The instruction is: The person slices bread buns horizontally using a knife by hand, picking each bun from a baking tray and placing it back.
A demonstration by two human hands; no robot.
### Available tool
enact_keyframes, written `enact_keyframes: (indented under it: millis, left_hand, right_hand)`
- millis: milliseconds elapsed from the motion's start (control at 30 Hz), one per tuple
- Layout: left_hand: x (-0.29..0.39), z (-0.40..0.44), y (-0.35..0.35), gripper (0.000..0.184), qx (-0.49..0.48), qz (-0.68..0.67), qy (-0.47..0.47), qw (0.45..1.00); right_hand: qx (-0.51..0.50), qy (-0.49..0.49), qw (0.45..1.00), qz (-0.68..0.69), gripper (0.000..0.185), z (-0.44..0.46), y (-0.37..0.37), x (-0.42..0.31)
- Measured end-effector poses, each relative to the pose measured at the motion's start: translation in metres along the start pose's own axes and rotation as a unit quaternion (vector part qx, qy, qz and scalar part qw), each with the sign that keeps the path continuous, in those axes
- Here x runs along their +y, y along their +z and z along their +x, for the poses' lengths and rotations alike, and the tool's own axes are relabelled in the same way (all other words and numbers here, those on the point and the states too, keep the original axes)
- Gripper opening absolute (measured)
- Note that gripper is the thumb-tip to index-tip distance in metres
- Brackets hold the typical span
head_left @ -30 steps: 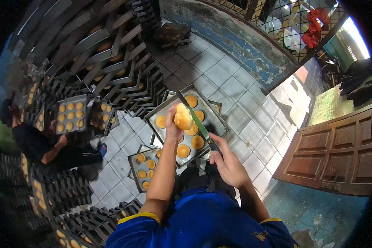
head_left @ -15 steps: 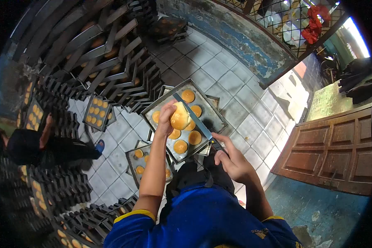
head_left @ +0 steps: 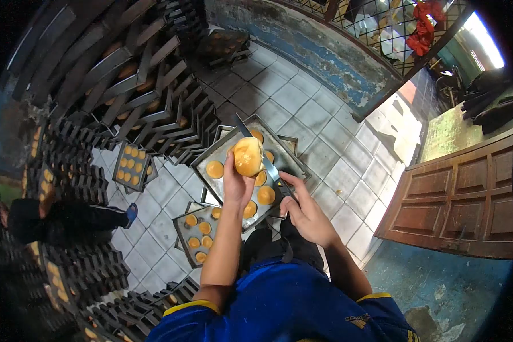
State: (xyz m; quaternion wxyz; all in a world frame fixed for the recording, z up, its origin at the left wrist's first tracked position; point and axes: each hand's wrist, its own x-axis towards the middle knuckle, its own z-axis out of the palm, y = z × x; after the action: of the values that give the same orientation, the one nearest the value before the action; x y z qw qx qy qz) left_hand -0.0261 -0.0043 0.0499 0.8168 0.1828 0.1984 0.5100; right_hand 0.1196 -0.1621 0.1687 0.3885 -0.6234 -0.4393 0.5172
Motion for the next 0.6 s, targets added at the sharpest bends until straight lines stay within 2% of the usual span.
enact_keyframes:
  millis: [67, 133, 267, 333, 400, 500, 600]
  left_hand:
    - [-0.008, 0.005, -0.009, 0.049, 0.083, 0.030, 0.031, 0.996]
    - [0.003, 0.011, -0.014, 0.044, 0.103, 0.048, 0.057, 0.992]
    - [0.019, 0.018, -0.036, 0.045, 0.035, 0.098, 0.071, 0.992]
    - [0.014, 0.011, -0.036, 0.041, 0.015, 0.103, 0.022, 0.994]
    - [0.002, 0.009, -0.041, 0.048, 0.018, 0.135, 0.015, 0.991]
    - [0.000, 0.014, -0.056, 0.054, 0.007, 0.109, -0.014, 0.994]
    - [0.030, 0.007, -0.032, 0.045, -0.006, 0.127, -0.014, 0.992]
  right_hand:
    - [-0.009, 0.002, 1.000, -0.011, 0.052, -0.004, 0.002, -0.002]
    - [-0.022, 0.000, 0.999, -0.025, 0.053, -0.012, 0.000, -0.007]
    - [-0.055, 0.019, 0.998, 0.008, 0.054, -0.029, -0.005, -0.009]
    - [-0.049, 0.025, 0.998, 0.019, 0.055, -0.025, -0.001, -0.005]
    - [-0.035, -0.026, 0.999, -0.021, 0.055, -0.005, 0.005, 0.001]
    - [-0.051, -0.015, 0.998, -0.020, 0.054, -0.007, 0.001, -0.006]
    - [-0.084, 0.010, 0.996, -0.014, 0.053, -0.025, -0.009, -0.011]
